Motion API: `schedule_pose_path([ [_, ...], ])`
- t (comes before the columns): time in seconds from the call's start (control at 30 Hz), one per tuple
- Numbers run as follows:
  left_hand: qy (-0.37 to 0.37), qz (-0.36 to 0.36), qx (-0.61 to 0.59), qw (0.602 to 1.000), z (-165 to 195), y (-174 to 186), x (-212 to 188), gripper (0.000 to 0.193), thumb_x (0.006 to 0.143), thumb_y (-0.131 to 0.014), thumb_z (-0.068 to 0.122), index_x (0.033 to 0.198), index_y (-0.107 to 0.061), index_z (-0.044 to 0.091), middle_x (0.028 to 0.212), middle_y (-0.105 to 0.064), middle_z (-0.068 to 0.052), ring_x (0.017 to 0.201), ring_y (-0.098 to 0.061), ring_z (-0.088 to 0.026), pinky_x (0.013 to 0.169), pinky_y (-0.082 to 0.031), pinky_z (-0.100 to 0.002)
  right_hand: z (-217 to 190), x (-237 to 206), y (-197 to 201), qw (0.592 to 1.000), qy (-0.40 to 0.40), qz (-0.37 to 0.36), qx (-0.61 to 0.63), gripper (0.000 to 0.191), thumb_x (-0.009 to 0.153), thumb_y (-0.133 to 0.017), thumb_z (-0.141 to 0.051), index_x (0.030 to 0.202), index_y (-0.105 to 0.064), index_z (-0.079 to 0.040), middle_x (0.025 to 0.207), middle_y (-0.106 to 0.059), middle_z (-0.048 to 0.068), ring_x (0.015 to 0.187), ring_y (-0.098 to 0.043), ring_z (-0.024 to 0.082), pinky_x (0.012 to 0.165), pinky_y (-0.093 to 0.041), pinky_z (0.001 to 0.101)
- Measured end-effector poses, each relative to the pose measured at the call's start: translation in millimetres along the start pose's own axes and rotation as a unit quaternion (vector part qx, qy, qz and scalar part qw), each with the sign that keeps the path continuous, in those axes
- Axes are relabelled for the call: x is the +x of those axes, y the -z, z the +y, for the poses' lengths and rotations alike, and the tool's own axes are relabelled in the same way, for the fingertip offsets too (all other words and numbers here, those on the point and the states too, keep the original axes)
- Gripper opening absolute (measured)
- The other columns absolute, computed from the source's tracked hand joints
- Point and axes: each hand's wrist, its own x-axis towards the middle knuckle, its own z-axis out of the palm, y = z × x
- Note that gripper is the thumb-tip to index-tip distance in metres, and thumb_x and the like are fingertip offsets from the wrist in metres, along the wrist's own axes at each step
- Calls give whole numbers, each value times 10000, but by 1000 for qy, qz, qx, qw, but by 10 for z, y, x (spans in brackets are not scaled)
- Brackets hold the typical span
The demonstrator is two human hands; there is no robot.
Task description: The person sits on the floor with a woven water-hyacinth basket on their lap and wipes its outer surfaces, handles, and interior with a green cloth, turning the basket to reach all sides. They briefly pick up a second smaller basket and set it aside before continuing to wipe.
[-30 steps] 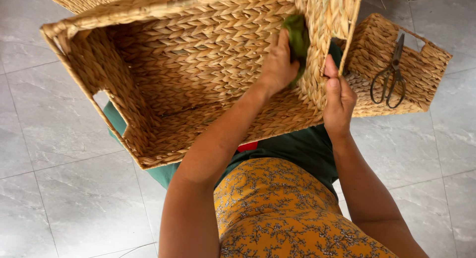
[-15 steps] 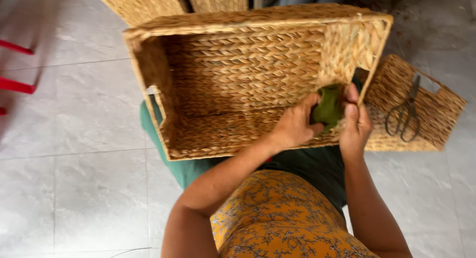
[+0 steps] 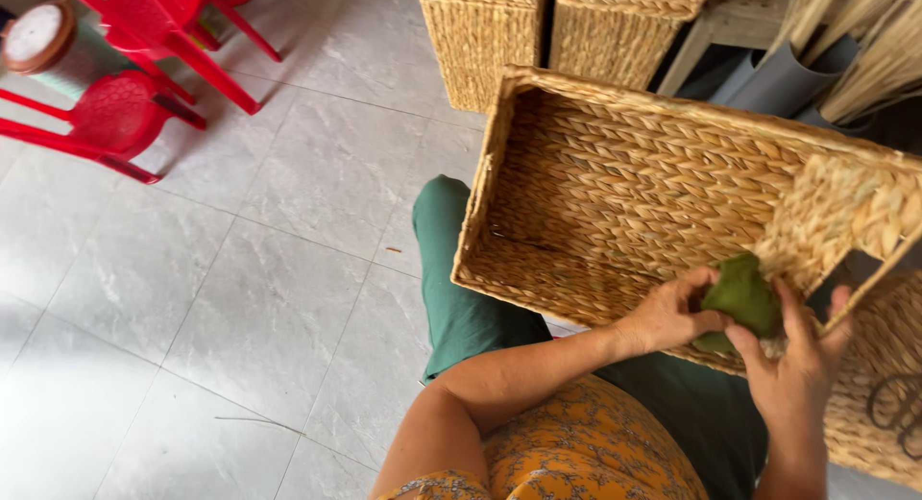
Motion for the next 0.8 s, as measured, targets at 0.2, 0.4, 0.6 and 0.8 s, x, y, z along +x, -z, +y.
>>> schedule_pose_path([
  [0.2, -79, -63, 182, 978, 255, 9, -156, 540, 923, -750, 259, 1389, -540, 85, 1196, -692, -112, 1100, -687, -264, 975, -553, -367, 388, -214, -192, 999, -18, -17, 21, 596, 808, -883, -281, 1278, -642, -4, 1430, -452, 296, 1363, -471, 436, 1100, -452, 497],
  [0.4, -197, -19, 327, 924, 654, 205, -850, 341, 1050, -607, 419, 1266, -609, 154, 1204, -696, -83, 1068, -708, -246, 965, -586, -333, 589, -514, -495, 996, -79, 35, 25, 452, 928, -811, -141, 1323, -634, -13, 1256, -570, 175, 1171, -564, 342, 1006, -480, 443],
  [0.6, 189, -3, 72, 979, 708, 729, -1460, 712, 968, -610, 654, 1364, -589, 63, 1130, -728, -163, 872, -727, -220, 815, -598, -356, 628, -573, -582, 995, -66, 65, 24, 335, 989, -788, -111, 1274, -643, -10, 1224, -577, 168, 1101, -580, 322, 951, -490, 413],
  [0.8, 250, 262, -175, 916, 834, 1117, -1323, 857, 803, -686, 617, 1437, -381, 127, 1274, -615, -142, 994, -697, -277, 865, -584, -450, 618, -631, -623, 995, -72, 74, 13, 336, 944, -805, -113, 1233, -658, -27, 1154, -576, 142, 1066, -597, 314, 922, -496, 410],
])
